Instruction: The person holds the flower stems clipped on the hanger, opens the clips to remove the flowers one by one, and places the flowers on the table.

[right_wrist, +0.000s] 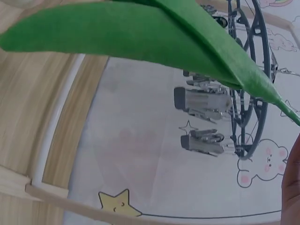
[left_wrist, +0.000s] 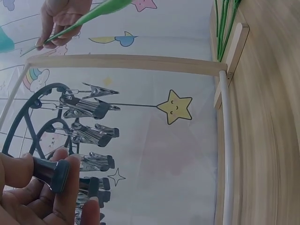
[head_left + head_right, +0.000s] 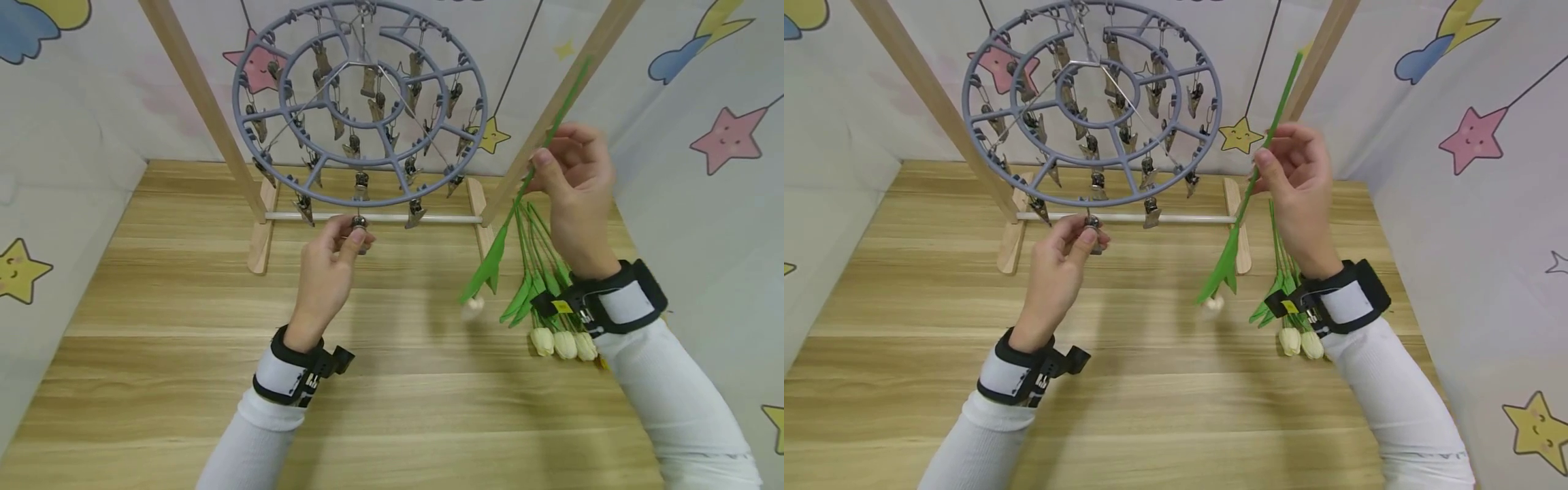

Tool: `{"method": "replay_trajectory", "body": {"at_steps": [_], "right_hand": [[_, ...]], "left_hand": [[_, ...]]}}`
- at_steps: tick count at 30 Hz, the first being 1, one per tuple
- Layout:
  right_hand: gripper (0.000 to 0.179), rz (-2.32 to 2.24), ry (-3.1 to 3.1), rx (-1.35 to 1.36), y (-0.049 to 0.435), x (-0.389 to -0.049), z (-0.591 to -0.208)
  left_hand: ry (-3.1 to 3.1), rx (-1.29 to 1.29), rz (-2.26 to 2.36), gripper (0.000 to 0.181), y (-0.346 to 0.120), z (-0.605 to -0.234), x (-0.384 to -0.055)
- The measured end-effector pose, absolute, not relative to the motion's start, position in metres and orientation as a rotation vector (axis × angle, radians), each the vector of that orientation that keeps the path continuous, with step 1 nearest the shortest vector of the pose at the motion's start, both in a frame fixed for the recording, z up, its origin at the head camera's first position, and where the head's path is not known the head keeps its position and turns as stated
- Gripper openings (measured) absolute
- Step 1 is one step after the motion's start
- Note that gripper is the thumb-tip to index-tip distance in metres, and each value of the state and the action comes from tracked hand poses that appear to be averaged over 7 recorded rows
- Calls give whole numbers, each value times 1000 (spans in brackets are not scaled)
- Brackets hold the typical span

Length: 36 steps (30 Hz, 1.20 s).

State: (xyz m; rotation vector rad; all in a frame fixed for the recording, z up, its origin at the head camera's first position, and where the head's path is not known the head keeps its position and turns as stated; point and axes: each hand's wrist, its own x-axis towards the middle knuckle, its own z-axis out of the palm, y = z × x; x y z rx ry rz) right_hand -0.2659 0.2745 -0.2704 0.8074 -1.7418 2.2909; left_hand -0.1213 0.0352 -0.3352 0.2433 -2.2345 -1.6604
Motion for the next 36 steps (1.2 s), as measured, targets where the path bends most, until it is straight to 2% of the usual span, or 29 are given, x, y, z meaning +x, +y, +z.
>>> {"method": "replay_trajectory", "body": {"at_steps": [7, 27, 32, 36], "right_hand": [[22, 2231, -1757, 827, 304, -304, -269], [22, 2081, -1809, 586, 367, -374, -277], [23, 1874, -1987, 515, 388, -394, -284], [25, 1534, -2215, 436, 407, -413, -295]], "left_hand": [[-2171, 332, -1631, 28, 43, -336, -121], [-2092, 406, -1573, 30, 54, -338, -121], [-2070, 427, -1579, 33, 54, -341, -121], [-2040, 441, -1576, 33, 55, -342, -120]]}}
